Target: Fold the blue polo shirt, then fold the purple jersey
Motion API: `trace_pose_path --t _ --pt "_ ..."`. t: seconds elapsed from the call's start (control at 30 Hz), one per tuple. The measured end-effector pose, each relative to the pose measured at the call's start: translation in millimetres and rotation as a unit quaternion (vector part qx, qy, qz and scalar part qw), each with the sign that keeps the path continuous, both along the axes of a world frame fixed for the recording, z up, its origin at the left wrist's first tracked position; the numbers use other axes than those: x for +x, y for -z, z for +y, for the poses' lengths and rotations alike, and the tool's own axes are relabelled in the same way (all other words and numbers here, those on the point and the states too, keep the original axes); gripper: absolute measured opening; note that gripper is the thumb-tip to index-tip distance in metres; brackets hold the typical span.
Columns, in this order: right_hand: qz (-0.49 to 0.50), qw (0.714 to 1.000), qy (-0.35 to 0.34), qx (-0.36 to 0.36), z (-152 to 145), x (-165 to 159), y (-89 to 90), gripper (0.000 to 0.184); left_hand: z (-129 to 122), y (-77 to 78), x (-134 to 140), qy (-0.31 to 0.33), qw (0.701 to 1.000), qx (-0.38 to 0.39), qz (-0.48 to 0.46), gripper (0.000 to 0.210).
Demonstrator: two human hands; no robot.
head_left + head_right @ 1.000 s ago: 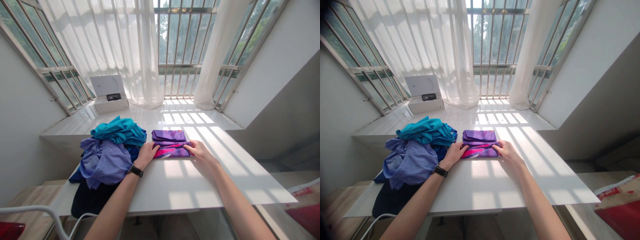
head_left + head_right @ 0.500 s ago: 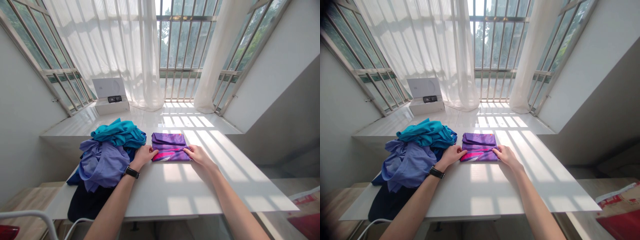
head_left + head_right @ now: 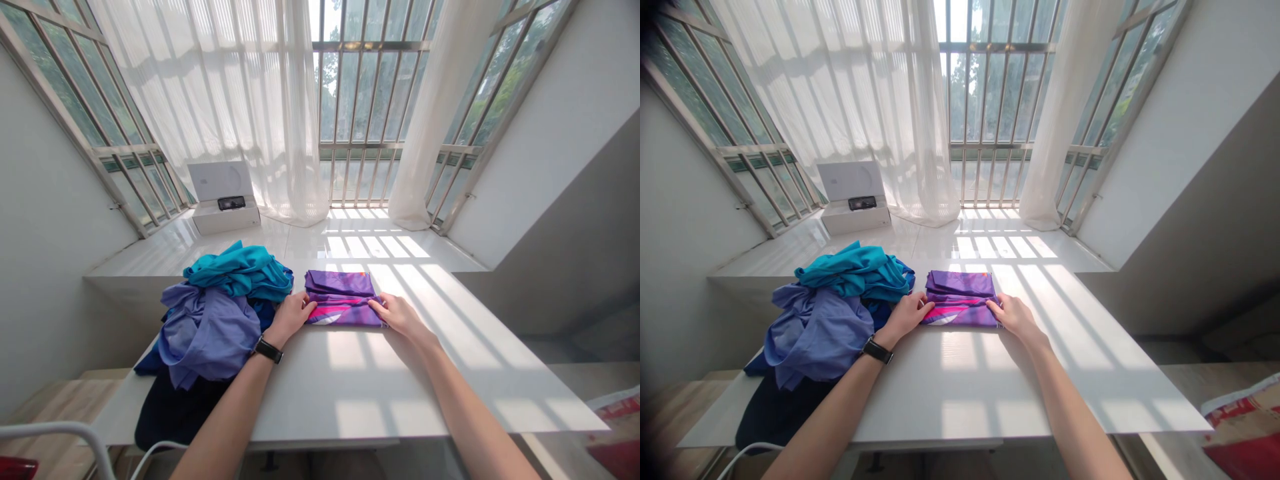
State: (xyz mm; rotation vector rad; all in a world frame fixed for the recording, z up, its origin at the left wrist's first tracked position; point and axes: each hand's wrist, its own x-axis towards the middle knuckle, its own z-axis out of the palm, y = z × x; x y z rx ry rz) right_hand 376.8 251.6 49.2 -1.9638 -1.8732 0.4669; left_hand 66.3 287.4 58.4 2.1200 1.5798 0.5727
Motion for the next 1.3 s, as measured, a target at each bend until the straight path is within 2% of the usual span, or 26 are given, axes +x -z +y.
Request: trace_pose_path --t 0.23,0.5,0.83,1.13,1.3 --pt "-0.047 0.999 0.026 -0.009 0.1 -4.8 -4.1 0.042 -0.3 -0.3 3.2 -0.017 0.999 0.004 0.027 0.018" --pt "-0.078 0.996 0.035 -0.024 2.6 -6.2 -2.1 0.042 -5.0 -7.7 4.0 -0.023 0.997 0.012 0.068 0.019" --pt "-0.013 0.999 0.046 -0.013 0.8 -5.2 -4.7 0.040 -6.3 -5.7 0.2 -0.017 1.000 -0.002 0.025 0.028" --pt "-0.042 0.999 0.032 -0.002 2.7 -3.1 -0.5 0.040 -7.3 -6.5 -1.2 0.004 0.999 -0.003 0.036 0.026" --pt "-0.045 0.998 0.035 -0.013 1.6 -4.3 -2.8 0.037 -7.1 -5.4 -1.0 0.006 0.999 -0.003 0.053 0.036"
